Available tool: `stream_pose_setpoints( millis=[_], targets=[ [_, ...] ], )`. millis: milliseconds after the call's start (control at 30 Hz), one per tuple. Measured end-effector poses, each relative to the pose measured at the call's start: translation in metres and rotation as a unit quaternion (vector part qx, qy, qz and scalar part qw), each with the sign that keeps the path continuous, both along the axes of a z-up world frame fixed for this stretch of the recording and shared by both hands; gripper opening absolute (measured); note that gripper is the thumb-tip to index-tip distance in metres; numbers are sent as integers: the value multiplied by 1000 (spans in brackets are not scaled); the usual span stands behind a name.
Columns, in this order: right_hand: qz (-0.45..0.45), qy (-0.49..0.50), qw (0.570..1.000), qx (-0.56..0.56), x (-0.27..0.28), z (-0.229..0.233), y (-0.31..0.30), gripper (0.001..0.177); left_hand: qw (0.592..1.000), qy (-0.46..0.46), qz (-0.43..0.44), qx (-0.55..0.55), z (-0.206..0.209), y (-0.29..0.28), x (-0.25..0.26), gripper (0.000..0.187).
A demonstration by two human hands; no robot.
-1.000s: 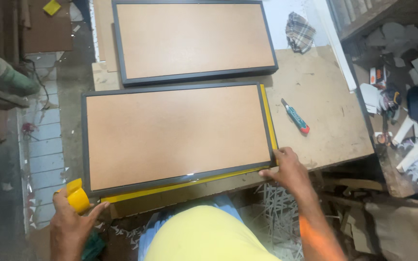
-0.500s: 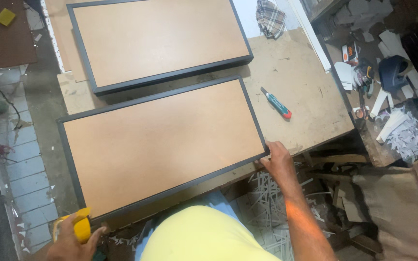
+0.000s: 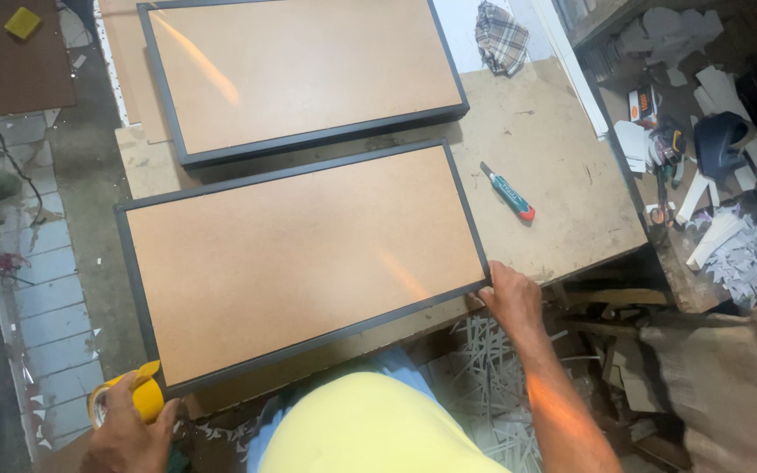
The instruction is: The person applies yellow tape to the edges of rectangular frames on a workbench, using a utility knife to cut the tape at corners. The person repeats the process on multiple frames, smoothing the tape along each edge.
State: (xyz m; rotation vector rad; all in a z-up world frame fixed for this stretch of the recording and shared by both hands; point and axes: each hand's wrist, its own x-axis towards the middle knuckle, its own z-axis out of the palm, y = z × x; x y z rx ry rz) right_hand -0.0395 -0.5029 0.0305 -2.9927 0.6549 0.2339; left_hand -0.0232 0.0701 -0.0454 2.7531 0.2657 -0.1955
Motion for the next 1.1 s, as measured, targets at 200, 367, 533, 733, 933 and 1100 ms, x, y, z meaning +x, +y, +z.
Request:
stream_pose_setpoints(
  millis=[200,367,533,733,933,1100],
  targets=[
    [10,-71,993,94,-5,-17,-17,53,989,107,61,75,3,-15,4,85],
    [4,-63,994,88,-8,-23,-23,43,990,100,77,65,10,-18,3,85],
    [62,-69,995,29,-14,-26,-25,37,994,60,58,73,17,-23,6,83],
    [87,-59,992,69,-8,-28,-36,38,986,129,67,81,21,-22,13,84],
    [60,-95,981,155,-7,-33,-42,32,987,85,134,27,11,-25,4,79],
    [153,-82,979,104,-1,-37,-49,37,988,-10,149,45,29,-58,-9,72]
  ],
)
